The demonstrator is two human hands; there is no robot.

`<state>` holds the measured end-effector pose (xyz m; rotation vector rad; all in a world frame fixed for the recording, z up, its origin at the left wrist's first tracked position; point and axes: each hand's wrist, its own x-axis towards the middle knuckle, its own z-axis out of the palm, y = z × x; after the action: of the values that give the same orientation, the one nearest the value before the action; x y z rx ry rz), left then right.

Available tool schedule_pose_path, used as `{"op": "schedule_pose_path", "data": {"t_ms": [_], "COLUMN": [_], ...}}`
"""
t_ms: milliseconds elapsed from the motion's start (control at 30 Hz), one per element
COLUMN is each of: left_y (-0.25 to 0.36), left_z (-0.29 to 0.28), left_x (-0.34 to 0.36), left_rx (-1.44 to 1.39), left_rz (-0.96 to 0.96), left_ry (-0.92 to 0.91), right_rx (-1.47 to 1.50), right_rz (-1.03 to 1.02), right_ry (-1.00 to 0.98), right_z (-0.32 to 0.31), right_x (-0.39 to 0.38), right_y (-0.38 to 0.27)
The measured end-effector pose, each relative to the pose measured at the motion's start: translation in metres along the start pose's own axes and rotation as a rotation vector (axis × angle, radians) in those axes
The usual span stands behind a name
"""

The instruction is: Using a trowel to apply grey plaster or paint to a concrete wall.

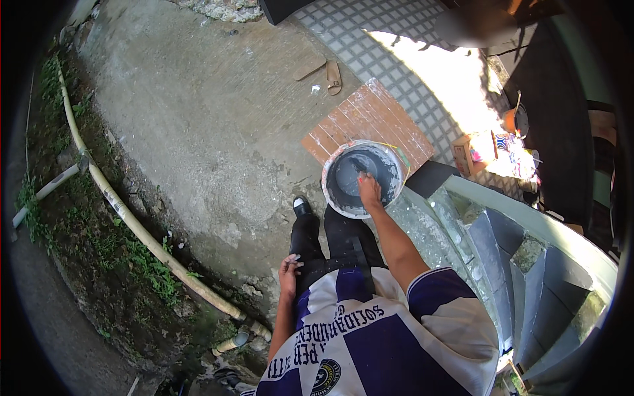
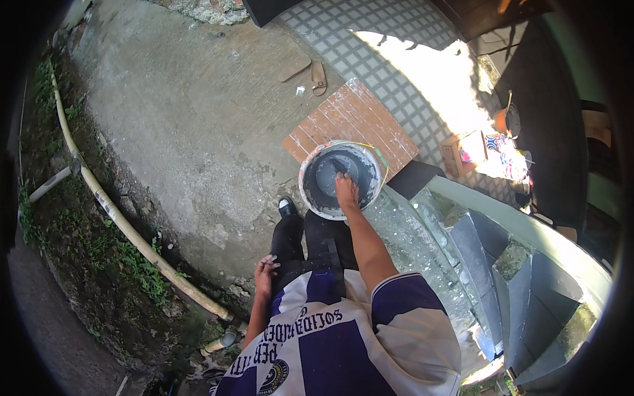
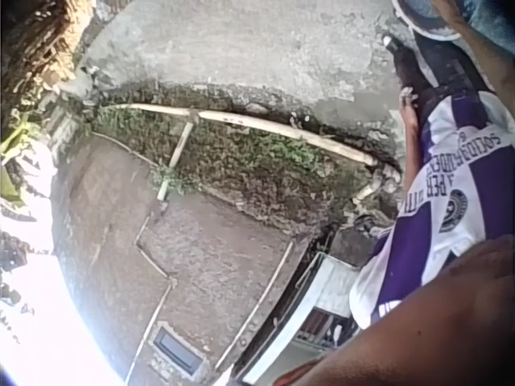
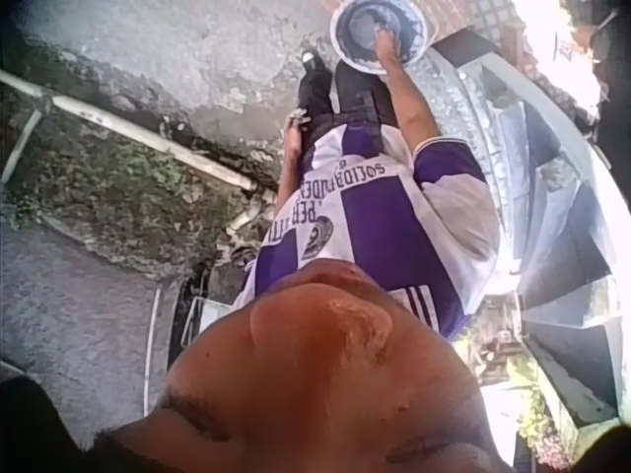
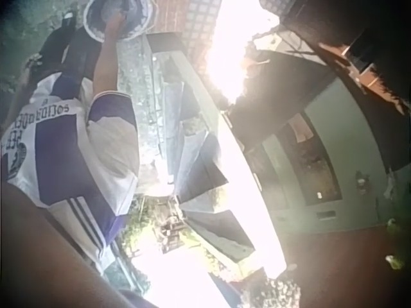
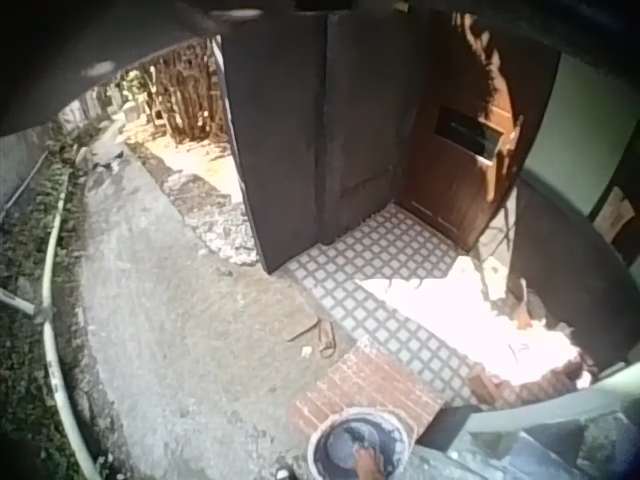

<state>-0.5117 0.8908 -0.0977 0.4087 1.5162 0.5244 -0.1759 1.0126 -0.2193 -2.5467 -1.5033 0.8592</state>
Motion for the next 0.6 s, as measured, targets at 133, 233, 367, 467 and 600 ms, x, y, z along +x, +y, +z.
{"op": "schedule_pose_path", "data": {"t_ms": [133, 233, 367, 467, 600], "left_y": [0.001, 0.003, 0.012, 0.017, 0.017], "left_z": [-0.010, -0.017, -0.026, -0.037, -0.058], "left_x": [0.000, 0.000, -0.002, 0.000, 0.012], "left_rx": [-0.064, -0.119, -0.149, -0.150, -0.218], "left_rz": [-0.034, -0.020, -0.025, -0.040, -0.110], "left_ry": [0.012, 0.035, 0.060, 0.061, 0.062], "right_rx": [0.050, 0.210, 0.202, 0.162, 0.181], "right_rz": [0.066, 0.079, 0.128, 0.107, 0.141], "right_ry": [0.031, 0.163, -0.018, -0.026, 0.029], "right_z": [0.005, 0.000, -0.007, -0.012, -0.019], "right_x": [0.004, -0.009, -0.027, -0.045, -0.058], "right_y": [0.014, 0.005, 0.007, -0.002, -0.011]}}
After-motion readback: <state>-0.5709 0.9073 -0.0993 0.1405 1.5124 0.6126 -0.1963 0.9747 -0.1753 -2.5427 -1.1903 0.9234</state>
